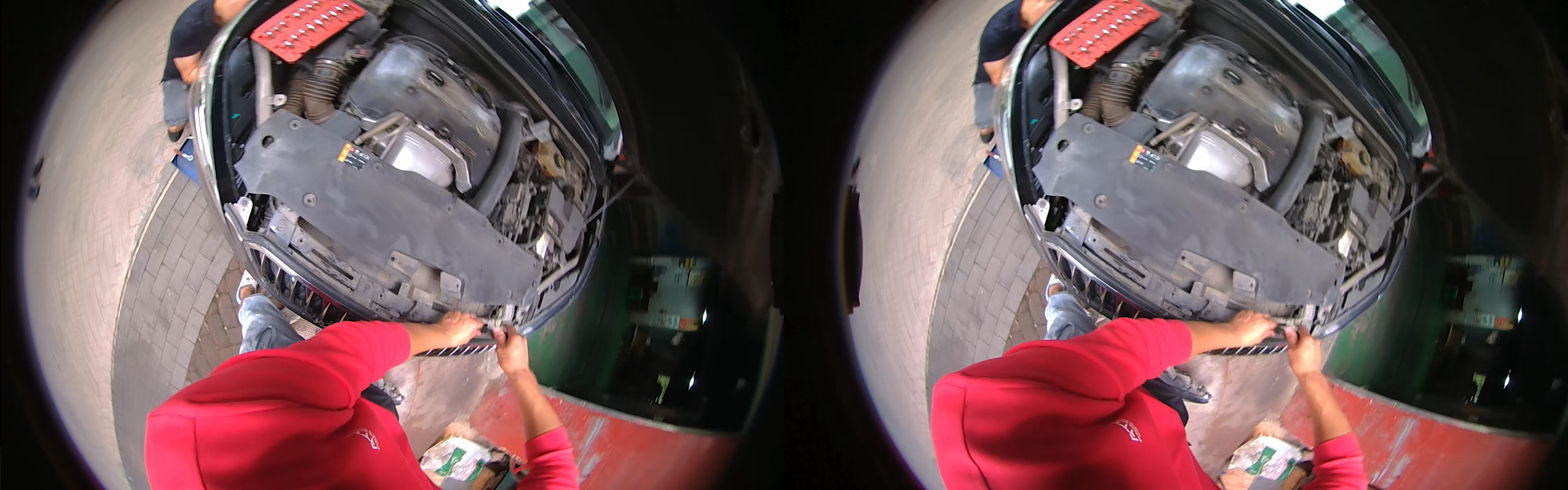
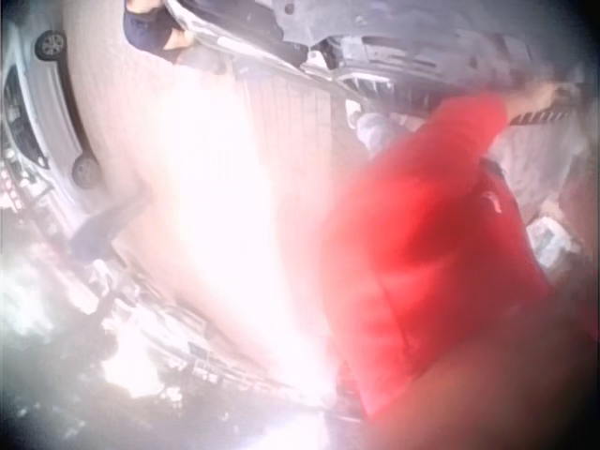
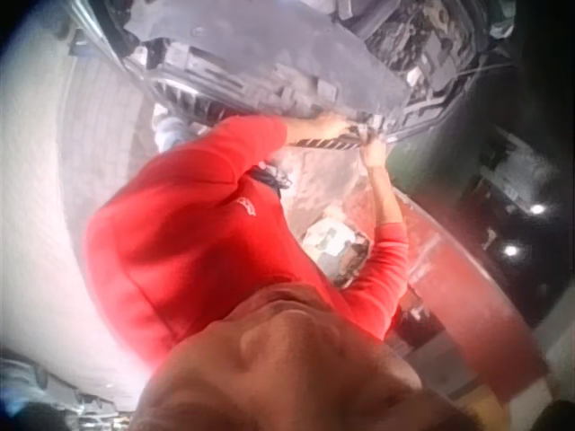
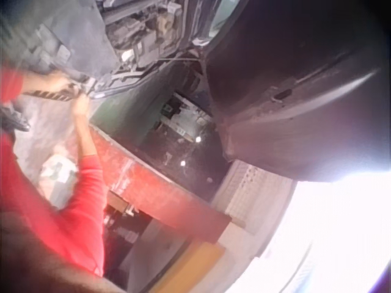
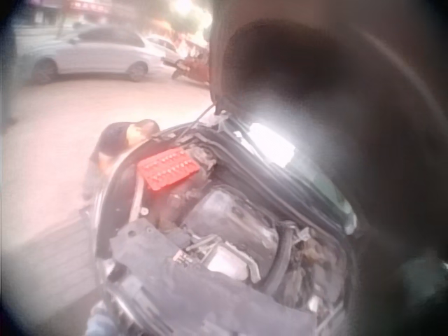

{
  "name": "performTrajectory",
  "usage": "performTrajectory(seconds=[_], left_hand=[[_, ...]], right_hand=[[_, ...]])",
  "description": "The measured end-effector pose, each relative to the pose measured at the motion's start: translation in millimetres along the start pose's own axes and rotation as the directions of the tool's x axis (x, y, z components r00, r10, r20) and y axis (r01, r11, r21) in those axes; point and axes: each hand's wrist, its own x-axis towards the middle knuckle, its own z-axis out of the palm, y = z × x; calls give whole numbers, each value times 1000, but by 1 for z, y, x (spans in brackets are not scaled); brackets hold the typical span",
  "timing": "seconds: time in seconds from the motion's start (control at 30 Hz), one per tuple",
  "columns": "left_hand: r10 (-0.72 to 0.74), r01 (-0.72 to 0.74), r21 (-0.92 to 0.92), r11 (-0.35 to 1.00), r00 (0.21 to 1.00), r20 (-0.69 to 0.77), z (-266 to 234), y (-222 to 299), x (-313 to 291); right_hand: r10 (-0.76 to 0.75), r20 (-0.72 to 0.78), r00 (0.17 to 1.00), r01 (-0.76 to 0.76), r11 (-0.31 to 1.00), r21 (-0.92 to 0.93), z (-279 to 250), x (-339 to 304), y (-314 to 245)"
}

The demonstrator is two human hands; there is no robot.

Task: The person installs a front bumper cover on a car with the hood open. They align the cover, insert fasteners by hand, and tighten them with a socket wrench. A coworker works nearby on the wheel area.

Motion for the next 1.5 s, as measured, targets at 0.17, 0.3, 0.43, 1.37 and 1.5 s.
performTrajectory(seconds=[0.17,0.3,0.43,1.37,1.5], left_hand=[[14,-16,-114,993,1000,-21,-5,-9,-6],[67,-149,-343,928,969,-240,-22,-14,-46],[98,-191,-387,902,964,-246,-75,-29,-103],[-137,51,-434,899,976,-169,-170,-41,-171],[-135,34,-416,909,967,-215,-176,-45,-182]], right_hand=[[-555,220,802,596,721,-355,-24,2,1],[481,272,834,-552,702,451,-4,11,-14],[-154,-51,987,154,988,2,-7,-4,-14],[-9,226,974,-17,993,115,-2,7,-2],[206,348,915,-271,951,149,-7,17,0]])
